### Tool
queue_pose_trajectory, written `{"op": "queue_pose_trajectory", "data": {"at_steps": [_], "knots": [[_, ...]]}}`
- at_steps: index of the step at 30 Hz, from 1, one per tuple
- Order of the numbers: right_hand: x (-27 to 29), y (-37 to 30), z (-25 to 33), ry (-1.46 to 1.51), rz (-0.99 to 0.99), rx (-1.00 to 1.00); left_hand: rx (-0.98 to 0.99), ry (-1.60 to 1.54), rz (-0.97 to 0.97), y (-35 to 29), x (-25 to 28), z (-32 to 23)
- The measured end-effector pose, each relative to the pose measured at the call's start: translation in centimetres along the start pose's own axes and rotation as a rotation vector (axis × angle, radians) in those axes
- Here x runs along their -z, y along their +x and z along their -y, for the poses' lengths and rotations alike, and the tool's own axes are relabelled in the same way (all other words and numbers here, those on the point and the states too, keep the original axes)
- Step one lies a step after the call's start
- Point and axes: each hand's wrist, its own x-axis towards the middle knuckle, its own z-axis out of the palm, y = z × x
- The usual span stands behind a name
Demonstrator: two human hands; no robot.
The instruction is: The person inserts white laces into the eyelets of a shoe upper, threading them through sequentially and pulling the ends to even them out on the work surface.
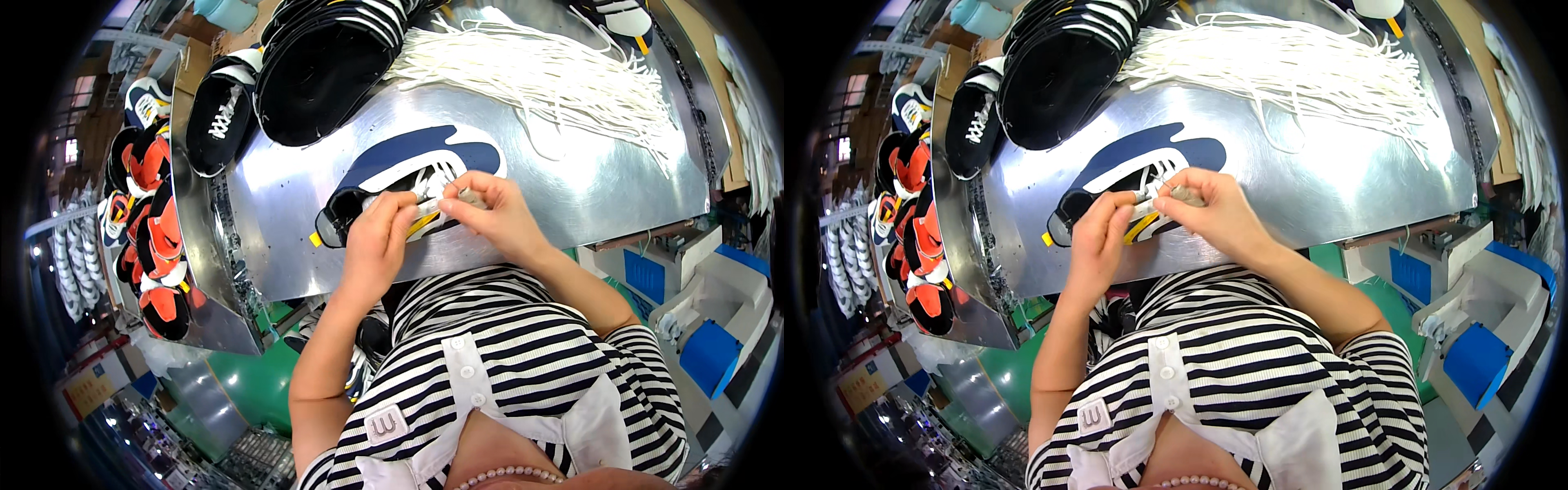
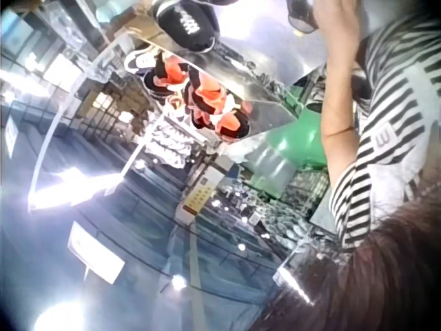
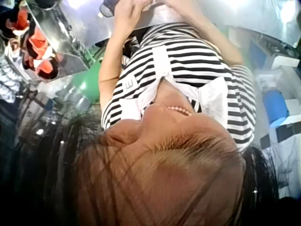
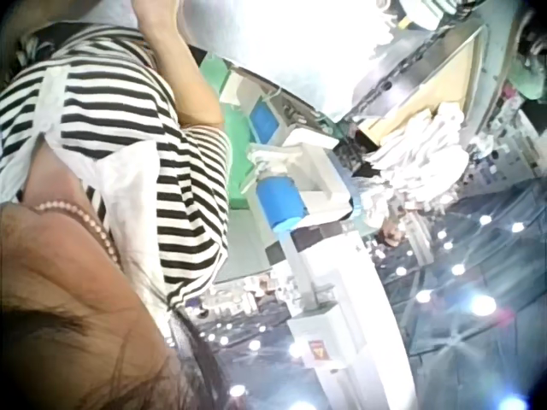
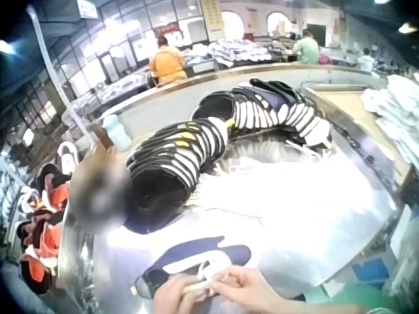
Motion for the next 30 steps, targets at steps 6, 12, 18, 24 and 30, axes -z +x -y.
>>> {"op": "queue_pose_trajectory", "data": {"at_steps": [6, 12, 18, 24, 30], "knots": [[-0.7, 2.3, 0.4, 0.087, -0.053, 0.066, -0.024, 0.01, -0.017, 0.3, -0.3, -0.6], [-1.0, 2.4, -0.8, -0.022, -0.092, 0.188, 0.067, 0.057, -0.01, 0.4, -0.7, -0.5], [-0.9, 2.4, -0.9, -0.152, -0.128, 0.21, 0.115, -0.007, 0.001, 0.7, -0.5, -0.8], [-0.1, 0.9, -1.5, -0.237, -0.084, 0.316, 0.143, 0.06, -0.072, 0.8, -1.1, -0.5], [0.5, -1.8, -0.6, -0.425, -0.015, 0.162, 0.119, 0.139, -0.08, 0.4, -1.2, -0.7]]}}
